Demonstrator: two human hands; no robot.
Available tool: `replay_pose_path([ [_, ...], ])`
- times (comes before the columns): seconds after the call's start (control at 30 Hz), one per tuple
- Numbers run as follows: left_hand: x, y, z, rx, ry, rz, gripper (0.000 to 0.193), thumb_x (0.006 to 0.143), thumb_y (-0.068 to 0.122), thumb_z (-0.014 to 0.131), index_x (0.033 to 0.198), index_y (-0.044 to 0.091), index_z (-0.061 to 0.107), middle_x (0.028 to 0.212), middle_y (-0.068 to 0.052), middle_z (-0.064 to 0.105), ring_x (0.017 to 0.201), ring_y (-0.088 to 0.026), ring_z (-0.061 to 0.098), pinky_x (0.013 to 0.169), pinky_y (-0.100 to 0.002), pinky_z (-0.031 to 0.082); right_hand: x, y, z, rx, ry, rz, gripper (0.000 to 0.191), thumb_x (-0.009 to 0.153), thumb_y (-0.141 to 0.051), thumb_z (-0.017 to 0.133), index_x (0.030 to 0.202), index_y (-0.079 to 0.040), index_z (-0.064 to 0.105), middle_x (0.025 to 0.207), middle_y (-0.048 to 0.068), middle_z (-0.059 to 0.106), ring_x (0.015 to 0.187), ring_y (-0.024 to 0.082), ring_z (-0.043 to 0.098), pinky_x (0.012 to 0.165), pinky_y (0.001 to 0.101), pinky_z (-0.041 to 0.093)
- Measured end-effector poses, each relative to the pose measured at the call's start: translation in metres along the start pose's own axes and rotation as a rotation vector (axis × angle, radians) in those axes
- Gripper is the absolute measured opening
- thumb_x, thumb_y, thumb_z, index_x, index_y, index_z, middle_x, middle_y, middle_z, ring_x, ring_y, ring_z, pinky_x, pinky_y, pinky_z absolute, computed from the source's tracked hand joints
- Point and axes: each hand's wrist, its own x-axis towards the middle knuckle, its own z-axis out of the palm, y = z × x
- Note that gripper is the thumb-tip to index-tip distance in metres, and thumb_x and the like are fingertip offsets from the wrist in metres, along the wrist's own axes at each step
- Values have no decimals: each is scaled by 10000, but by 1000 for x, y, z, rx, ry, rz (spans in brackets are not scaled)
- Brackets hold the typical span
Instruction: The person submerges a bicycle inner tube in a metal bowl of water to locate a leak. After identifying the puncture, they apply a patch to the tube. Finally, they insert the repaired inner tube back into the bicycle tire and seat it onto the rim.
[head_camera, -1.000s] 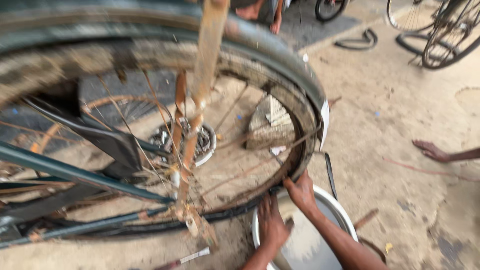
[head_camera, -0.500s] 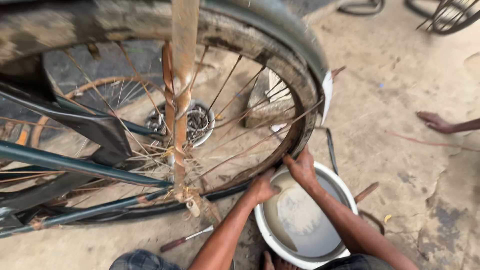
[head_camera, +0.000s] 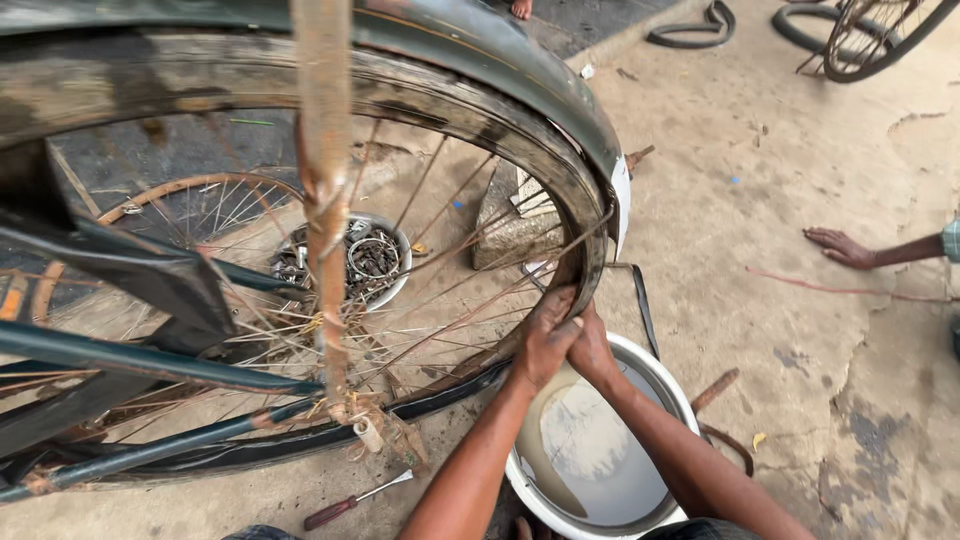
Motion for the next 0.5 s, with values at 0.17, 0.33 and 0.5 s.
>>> replay_pose_path([
  [0.17, -9, -6, -1, 239, -6, -60, 670, 861, 171, 694, 1461, 61, 414, 1441, -55, 526, 1241, -162, 561, 1026, -339, 488, 10, 0, -6, -198, -134, 74, 326, 749, -231, 731, 964, 12, 708, 870, 205, 728, 809, 324, 708, 718, 461, 553],
  [0.33, -119, 66, -52, 259, -8, -117, 418, 997, 215, 701, 1365, 27, 641, 1265, -131, 585, 1205, -247, 527, 1046, -409, 411, 10, 0, -3, -276, -51, 322, 640, 766, -434, 826, 1097, 79, 637, 869, 244, 725, 790, 368, 680, 721, 486, 534],
  [0.5, -231, 246, -154, 544, 479, 289, 436, 863, 159, 693, 1289, 105, 614, 1311, -95, 641, 1232, -251, 658, 925, -406, 604, -4, -5, 36, 226, -144, 426, 877, 747, -387, 842, 1420, 27, 460, 1252, 220, 674, 1065, 314, 668, 932, 432, 504],
])
